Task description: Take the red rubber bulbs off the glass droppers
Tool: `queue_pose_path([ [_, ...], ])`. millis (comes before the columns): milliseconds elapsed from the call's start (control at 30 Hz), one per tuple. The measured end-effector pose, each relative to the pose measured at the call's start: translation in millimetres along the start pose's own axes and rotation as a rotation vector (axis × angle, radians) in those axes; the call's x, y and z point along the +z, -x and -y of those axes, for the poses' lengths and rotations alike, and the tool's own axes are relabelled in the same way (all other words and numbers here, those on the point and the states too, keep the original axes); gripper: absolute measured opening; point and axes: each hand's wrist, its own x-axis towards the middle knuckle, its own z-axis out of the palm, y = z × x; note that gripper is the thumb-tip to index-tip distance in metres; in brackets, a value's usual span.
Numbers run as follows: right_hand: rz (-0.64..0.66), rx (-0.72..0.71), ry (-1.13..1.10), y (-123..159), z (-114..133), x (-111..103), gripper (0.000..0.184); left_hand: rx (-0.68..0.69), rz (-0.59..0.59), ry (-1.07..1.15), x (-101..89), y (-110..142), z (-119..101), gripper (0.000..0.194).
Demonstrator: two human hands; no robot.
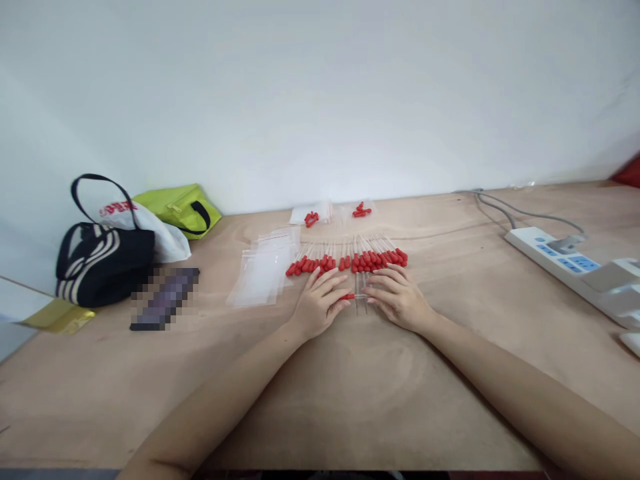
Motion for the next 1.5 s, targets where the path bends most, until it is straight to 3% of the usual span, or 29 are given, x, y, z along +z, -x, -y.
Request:
queue_pose_path([
  [267,0.068,0.051,-0.079,-2.1,3.7,-0.5,0.018,0.056,-0.061,0.038,6.1,-3.3,-3.8,0.015],
  [500,0.042,0.017,-0.053,-2.2,9.9,-5.0,0.018,0.074,-0.116,-0.03,1.4,3.0,-5.6,0.01],
  [667,-0.004,-0.002,-0.013,-2.2,12.2,-4.5,0.015,0.063,-0.106,-0.049,-2.0,5.3,-7.0,0.012],
  [1167,0.02,-0.01,0.043,-0.9,12.4,-6.4,0.017,0.057,-0.121,0.019,-2.2,8.4,-3.8,0.014],
  [1333,-0.068,0.131,0.035,3.4,-5.7,-15.2,0.018,-0.085,-0.239,0.05,-10.5,16.3,3.4,0.011],
  [1500,0.041,0.286,-0.047,8.0,-9.7,-9.1,0.025,-0.342,-0.292,0.041,-17.0,20.2,13.6,0.018],
])
